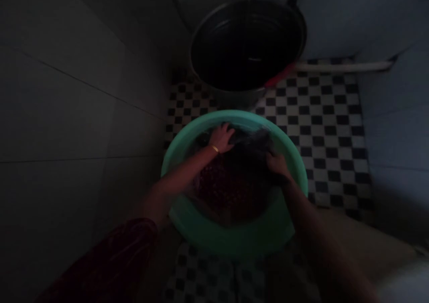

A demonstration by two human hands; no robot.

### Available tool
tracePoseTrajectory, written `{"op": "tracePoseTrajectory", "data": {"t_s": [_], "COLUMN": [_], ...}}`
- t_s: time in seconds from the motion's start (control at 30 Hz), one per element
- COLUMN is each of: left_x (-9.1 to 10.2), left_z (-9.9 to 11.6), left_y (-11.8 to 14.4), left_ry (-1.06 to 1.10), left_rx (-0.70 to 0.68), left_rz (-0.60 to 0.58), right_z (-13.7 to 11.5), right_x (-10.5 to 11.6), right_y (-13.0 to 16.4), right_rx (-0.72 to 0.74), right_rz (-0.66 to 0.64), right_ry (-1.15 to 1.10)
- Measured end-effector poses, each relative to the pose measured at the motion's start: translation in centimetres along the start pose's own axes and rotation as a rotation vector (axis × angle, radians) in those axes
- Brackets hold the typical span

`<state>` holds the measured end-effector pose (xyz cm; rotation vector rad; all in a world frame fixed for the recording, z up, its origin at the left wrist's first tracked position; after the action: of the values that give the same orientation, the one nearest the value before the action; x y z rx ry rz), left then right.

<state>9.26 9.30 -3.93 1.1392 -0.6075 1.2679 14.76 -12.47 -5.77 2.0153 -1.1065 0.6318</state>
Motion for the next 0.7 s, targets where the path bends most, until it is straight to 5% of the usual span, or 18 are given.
{"op": "tracePoseTrajectory", "data": {"t_s": [0.13,0.27,0.47,0.6,0.7], "left_x": [-6.7,-11.1,-8.2,-6.0,-4.0], "left_z": [0.8,0.6,-5.3,-5.7,-5.1], "left_y": [2.7,3.9,2.7,3.5,3.9], "left_ry": [-0.026,0.017,0.323,0.322,0.446], "left_rx": [0.039,0.074,0.219,0.257,0.354], "left_rz": [-0.146,-0.28,-0.168,0.004,0.146], "right_z": [-0.4,-0.8,-0.6,-2.1,-1.3], "right_x": [-3.8,-7.2,-4.8,0.0,4.1], "right_y": [1.4,1.7,-0.2,1.1,1.6], "right_rx": [-0.018,0.073,-0.008,0.143,-0.014], "right_rz": [0.0,-0.18,-0.151,0.134,0.338], "right_ry": [0.393,0.619,0.395,0.216,-0.041]}}
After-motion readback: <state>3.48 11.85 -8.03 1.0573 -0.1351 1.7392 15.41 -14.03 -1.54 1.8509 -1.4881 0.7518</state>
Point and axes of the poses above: each hand's wrist, its own y-axis away from the middle knuckle, its own x-axis out of the back of the hand, z = x × y, the point moved 7 cm from there along -y, towards the middle knuckle, and after that the axes turned 4 degrees about y, right-handed, at the moved point
